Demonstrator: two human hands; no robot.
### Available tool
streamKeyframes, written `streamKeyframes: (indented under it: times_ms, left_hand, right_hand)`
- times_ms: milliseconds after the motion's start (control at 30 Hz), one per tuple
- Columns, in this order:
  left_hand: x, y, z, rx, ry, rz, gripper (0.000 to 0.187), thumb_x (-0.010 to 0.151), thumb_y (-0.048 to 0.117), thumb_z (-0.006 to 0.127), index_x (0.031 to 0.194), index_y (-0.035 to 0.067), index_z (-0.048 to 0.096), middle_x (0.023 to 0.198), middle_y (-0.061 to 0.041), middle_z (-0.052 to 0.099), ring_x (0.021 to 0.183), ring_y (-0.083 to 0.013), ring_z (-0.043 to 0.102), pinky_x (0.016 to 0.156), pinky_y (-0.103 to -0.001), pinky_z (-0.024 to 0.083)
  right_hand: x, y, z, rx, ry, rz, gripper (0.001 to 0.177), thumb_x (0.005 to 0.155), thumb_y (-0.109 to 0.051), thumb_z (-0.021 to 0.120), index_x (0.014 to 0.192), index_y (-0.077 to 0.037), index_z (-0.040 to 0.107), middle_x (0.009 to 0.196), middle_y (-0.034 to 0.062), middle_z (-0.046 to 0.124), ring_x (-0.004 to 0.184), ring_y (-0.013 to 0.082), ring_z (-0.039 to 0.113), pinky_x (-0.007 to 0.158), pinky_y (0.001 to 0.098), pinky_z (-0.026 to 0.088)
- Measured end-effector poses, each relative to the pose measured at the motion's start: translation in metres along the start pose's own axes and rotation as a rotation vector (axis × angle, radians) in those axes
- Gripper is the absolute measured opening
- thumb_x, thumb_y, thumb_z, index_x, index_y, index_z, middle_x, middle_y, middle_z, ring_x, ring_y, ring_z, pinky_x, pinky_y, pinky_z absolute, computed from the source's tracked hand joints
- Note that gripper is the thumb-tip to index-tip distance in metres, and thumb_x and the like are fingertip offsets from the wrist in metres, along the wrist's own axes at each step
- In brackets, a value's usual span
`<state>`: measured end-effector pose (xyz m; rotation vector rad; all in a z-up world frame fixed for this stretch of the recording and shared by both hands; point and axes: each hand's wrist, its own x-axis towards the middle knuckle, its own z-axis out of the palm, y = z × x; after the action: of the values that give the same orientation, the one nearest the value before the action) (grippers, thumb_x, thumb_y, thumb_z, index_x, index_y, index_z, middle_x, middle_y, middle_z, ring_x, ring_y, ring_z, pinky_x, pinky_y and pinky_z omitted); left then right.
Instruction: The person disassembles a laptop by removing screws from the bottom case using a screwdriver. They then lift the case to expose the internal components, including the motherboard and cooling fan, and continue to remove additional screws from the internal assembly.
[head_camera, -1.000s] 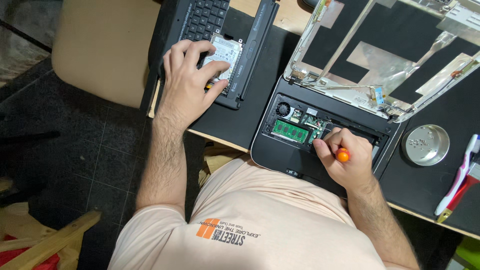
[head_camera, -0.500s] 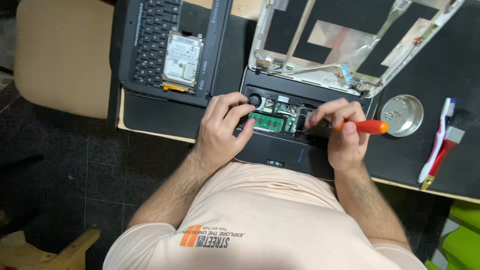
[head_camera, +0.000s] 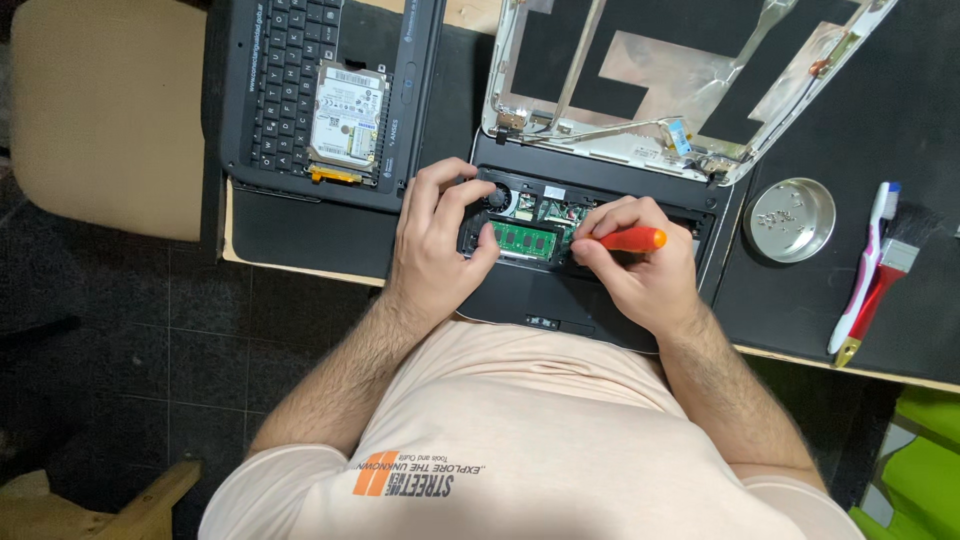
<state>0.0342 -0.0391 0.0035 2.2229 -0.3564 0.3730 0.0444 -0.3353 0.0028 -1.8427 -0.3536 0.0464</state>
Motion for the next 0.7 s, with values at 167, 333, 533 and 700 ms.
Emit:
streamKeyframes:
  times_ms: [167,333,533,700]
  left_hand:
    - [-0.0001,-0.0014,0.0006,0.031,0.006,0.016,0.053,0.097,-0.003,0.085,0.147,0.011,0.074,0.148,-0.015,0.062,0.124,-0.0407,0.072,0.106,-0.057,0.067]
    - [-0.0004,-0.0014,0.0013,0.062,0.01,0.032,0.053,0.096,-0.002,0.085,0.146,0.011,0.074,0.147,-0.014,0.062,0.122,-0.039,0.071,0.104,-0.056,0.067]
    - [-0.0003,0.0007,0.0017,0.097,0.024,0.055,0.052,0.095,-0.002,0.084,0.144,0.012,0.074,0.146,-0.012,0.063,0.117,-0.0354,0.07,0.101,-0.054,0.066]
    - [-0.0001,0.0014,0.0018,0.105,0.033,0.069,0.051,0.094,-0.002,0.083,0.141,0.013,0.076,0.144,-0.011,0.064,0.115,-0.0335,0.07,0.098,-0.053,0.067]
  right_hand:
    - [0.0018,-0.0056,-0.0003,-0.002,-0.033,0.008,0.024,0.109,-0.001,0.094,0.113,-0.006,0.071,0.113,0.0175,0.09,0.099,0.0312,0.085,0.098,0.0501,0.064]
    - [0.0022,-0.0082,0.0014,-0.047,-0.045,0.011,0.025,0.109,-0.004,0.095,0.112,-0.007,0.071,0.112,0.0146,0.091,0.1,0.0307,0.086,0.099,0.0495,0.064]
    - [0.0021,-0.0096,0.0023,-0.049,-0.073,0.054,0.025,0.108,-0.001,0.094,0.116,-0.008,0.072,0.115,0.0178,0.09,0.102,0.0347,0.086,0.1,0.0548,0.064]
    - [0.0026,-0.0091,0.0039,-0.055,-0.077,-0.003,0.021,0.111,-0.003,0.092,0.113,-0.009,0.072,0.114,0.0142,0.09,0.099,0.0322,0.086,0.097,0.0508,0.064]
